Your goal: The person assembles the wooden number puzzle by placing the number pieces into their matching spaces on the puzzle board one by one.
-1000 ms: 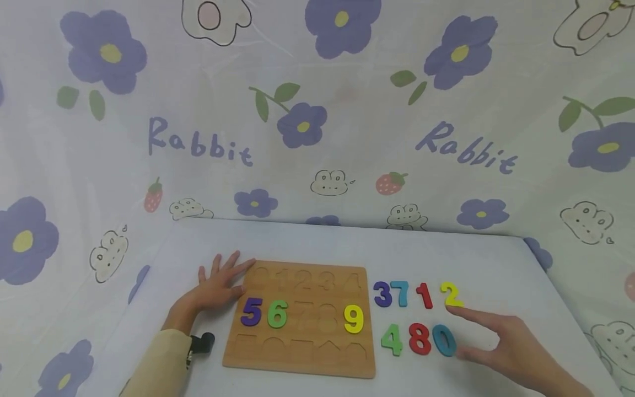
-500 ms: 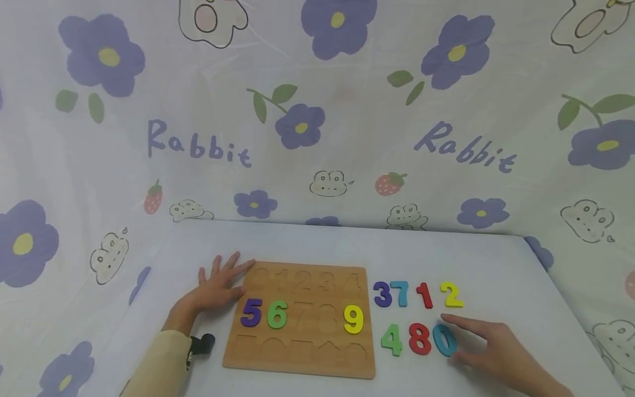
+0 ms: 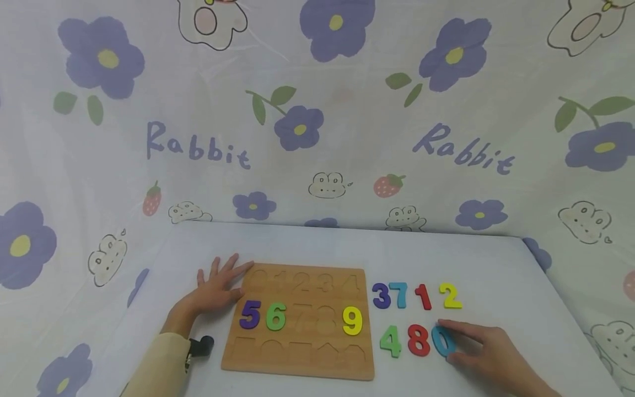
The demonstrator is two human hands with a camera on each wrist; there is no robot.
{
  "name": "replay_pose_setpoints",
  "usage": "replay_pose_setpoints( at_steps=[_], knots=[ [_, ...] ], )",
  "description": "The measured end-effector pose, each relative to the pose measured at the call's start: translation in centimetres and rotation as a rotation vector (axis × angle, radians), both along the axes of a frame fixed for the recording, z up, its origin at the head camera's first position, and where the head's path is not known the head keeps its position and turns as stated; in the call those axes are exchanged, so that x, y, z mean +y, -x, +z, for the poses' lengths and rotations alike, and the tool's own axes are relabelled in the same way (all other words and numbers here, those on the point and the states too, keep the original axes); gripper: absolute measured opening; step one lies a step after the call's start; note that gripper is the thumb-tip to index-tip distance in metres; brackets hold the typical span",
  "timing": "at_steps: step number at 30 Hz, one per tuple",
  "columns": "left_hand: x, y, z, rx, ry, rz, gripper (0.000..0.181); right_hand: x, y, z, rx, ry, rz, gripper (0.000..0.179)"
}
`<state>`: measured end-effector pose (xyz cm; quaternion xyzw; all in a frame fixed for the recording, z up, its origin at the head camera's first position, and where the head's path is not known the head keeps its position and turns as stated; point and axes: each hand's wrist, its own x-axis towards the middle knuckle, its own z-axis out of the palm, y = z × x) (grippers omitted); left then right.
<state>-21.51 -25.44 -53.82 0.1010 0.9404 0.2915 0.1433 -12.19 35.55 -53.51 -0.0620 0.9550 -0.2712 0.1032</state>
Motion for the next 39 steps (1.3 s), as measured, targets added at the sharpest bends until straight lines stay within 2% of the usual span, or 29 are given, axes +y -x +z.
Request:
replay_pose_setpoints(
  at_steps=[8, 14, 20, 28, 34, 39],
  knots=[
    [-0.2, 0.1, -0.3, 0.010, 0.003, -0.002, 0.067, -0.3, -0.3, -0.1, -0.002, 0.003, -0.054, 0.069],
    [-0.1, 0.0, -0.4, 0.011, 0.010, -0.005, 0.067, -0.2, -0.7, 0.8, 0.053, -0.034, -0.089, 0.072],
    [0.0, 0.0, -0.2, 0.011, 0.013, -0.003, 0.067, -1.0, -1.2, 3.1, 0.147, -0.039, -0.086, 0.070],
    [-0.1, 0.1, -0.1, 0.007, 0.011, 0.000, 0.067, -4.3, -1.3, 7.0, 0.330, -0.024, -0.078, 0.066],
    [-0.2, 0.4, -0.3, 0.006, 0.012, 0.002, 0.067, -7.8, -0.9, 9.4, 0.459, 0.069, -0.107, 0.064],
    [-0.1, 0.4, -0.5, 0.001, 0.016, 0.007, 0.067, -10.9, 0.1, 11.0, 0.541, 0.183, -0.067, 0.062]
  ],
)
